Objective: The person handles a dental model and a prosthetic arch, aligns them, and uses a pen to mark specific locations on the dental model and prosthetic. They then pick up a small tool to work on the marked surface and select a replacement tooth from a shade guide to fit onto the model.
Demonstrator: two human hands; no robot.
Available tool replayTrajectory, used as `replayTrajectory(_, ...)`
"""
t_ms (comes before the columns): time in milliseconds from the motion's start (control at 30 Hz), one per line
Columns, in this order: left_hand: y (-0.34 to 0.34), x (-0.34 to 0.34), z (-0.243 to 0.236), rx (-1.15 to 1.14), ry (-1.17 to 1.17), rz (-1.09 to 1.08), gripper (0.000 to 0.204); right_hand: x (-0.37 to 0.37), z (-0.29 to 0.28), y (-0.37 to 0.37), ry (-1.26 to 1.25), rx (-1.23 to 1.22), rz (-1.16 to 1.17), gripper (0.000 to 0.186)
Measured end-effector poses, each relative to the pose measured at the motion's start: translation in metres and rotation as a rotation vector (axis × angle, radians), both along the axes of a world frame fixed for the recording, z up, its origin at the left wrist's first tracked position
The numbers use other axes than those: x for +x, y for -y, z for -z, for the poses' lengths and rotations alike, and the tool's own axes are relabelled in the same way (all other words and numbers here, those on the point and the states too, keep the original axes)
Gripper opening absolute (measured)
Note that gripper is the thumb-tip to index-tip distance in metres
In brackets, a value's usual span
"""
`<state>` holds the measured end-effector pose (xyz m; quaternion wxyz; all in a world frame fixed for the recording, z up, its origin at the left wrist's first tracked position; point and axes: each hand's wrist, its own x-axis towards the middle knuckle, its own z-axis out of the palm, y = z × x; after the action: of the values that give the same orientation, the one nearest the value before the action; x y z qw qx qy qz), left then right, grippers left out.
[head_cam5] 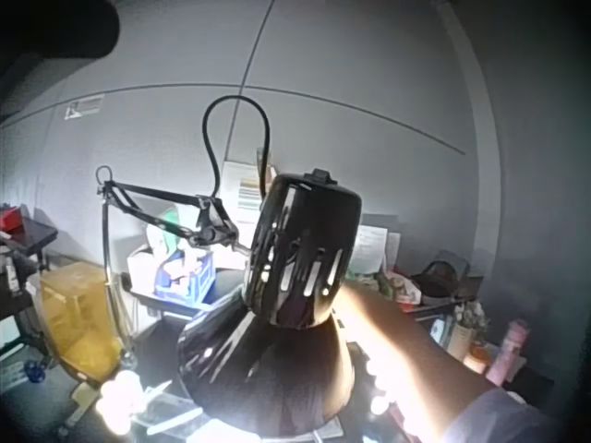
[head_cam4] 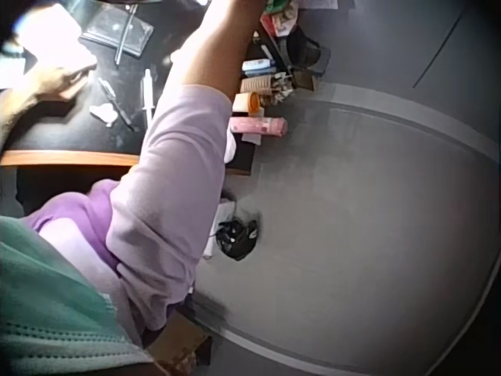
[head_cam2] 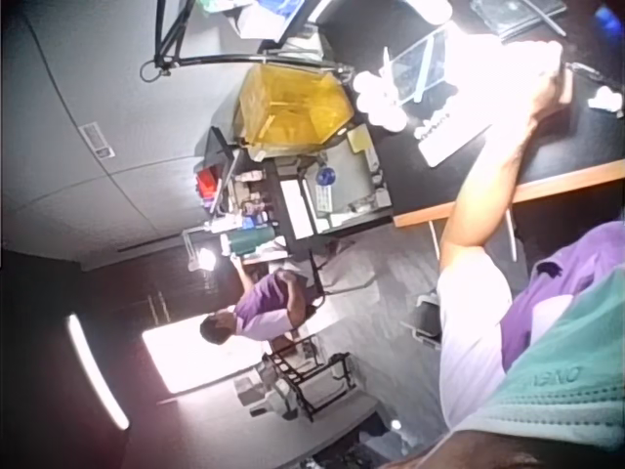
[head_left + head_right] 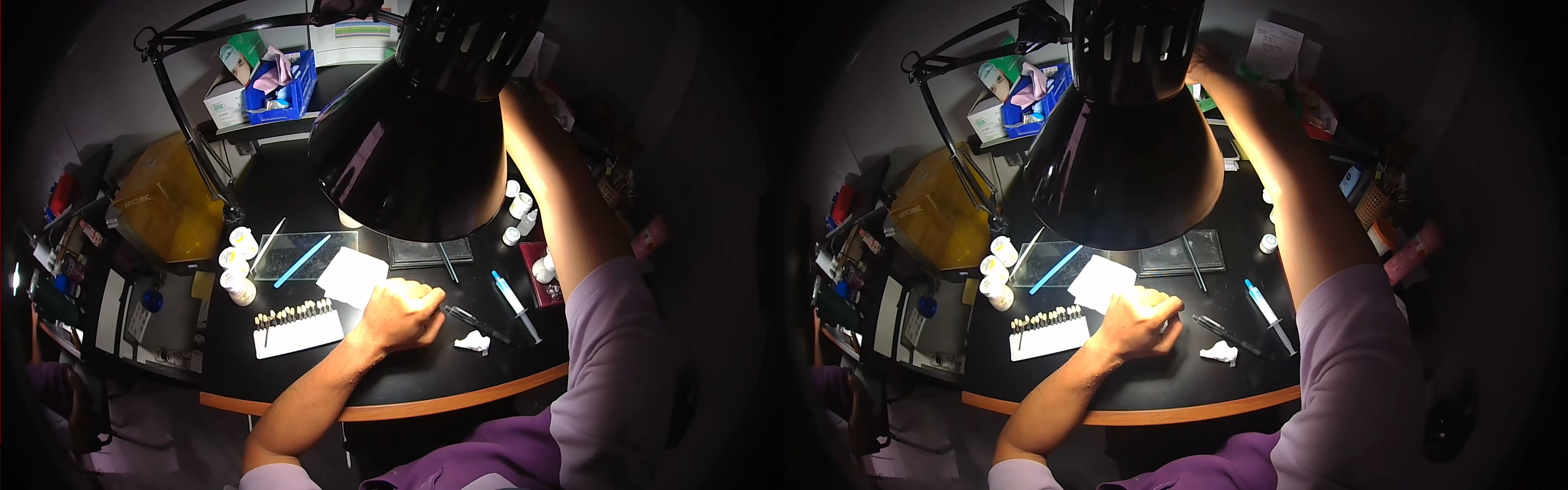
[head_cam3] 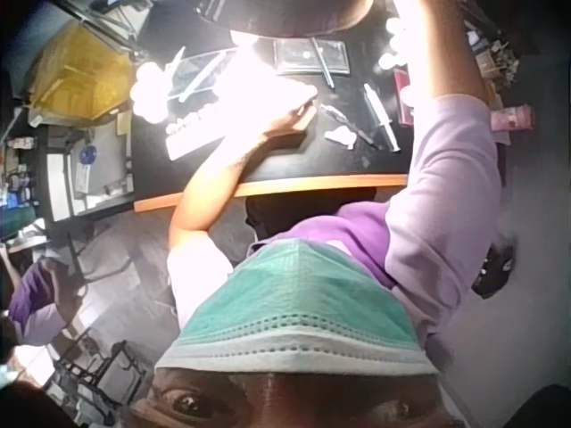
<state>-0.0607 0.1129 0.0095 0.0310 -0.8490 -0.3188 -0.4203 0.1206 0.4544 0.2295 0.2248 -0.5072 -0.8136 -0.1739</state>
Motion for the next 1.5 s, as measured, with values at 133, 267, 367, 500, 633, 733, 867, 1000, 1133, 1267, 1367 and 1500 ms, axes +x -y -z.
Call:
replayTrajectory(133,-0.002,0.001,0.003,-0.010,-0.002,-0.024,0.014,0.003,0.007,0.005,-0.036,0.010,0.046,0.072)
replayTrajectory(267,-0.003,0.000,0.004,-0.033,-0.025,-0.047,0.013,0.004,0.012,0.011,-0.060,0.010,0.076,0.069)
replayTrajectory(367,-0.002,-0.001,0.006,-0.048,-0.022,-0.042,0.012,0.005,0.017,0.016,-0.078,0.013,0.101,0.067)
replayTrajectory(500,-0.002,0.000,0.006,-0.058,-0.029,-0.055,0.012,0.006,0.016,0.022,-0.090,0.024,0.139,0.065)
replayTrajectory(633,-0.002,-0.001,0.008,-0.060,-0.030,-0.056,0.012,0.001,0.018,0.024,-0.104,0.027,0.166,0.063)
replayTrajectory(733,-0.002,0.000,0.007,-0.067,-0.028,-0.047,0.012,0.000,0.017,0.025,-0.106,0.033,0.197,0.061)
replayTrajectory(867,-0.003,0.001,0.007,-0.092,-0.030,-0.030,0.011,-0.003,0.016,0.024,-0.109,0.042,0.244,0.059)
replayTrajectory(1000,-0.003,0.000,0.008,-0.051,-0.048,-0.041,0.011,-0.022,0.009,0.017,-0.133,0.043,0.322,0.058)
replayTrajectory(1133,-0.002,-0.001,0.006,-0.065,-0.043,-0.049,0.010,-0.049,0.003,-0.002,-0.159,0.023,0.456,0.056)
replayTrajectory(1267,-0.003,0.006,0.005,-0.050,-0.034,-0.034,0.010,-0.040,0.007,-0.018,-0.179,0.122,0.447,0.050)
replayTrajectory(1367,0.000,0.000,0.008,-0.072,-0.019,-0.042,0.011,-0.037,0.018,-0.005,-0.135,0.209,0.303,0.048)
replayTrajectory(1500,0.002,-0.001,0.002,-0.107,0.001,-0.029,0.011,-0.003,0.029,0.041,0.023,0.264,0.203,0.051)
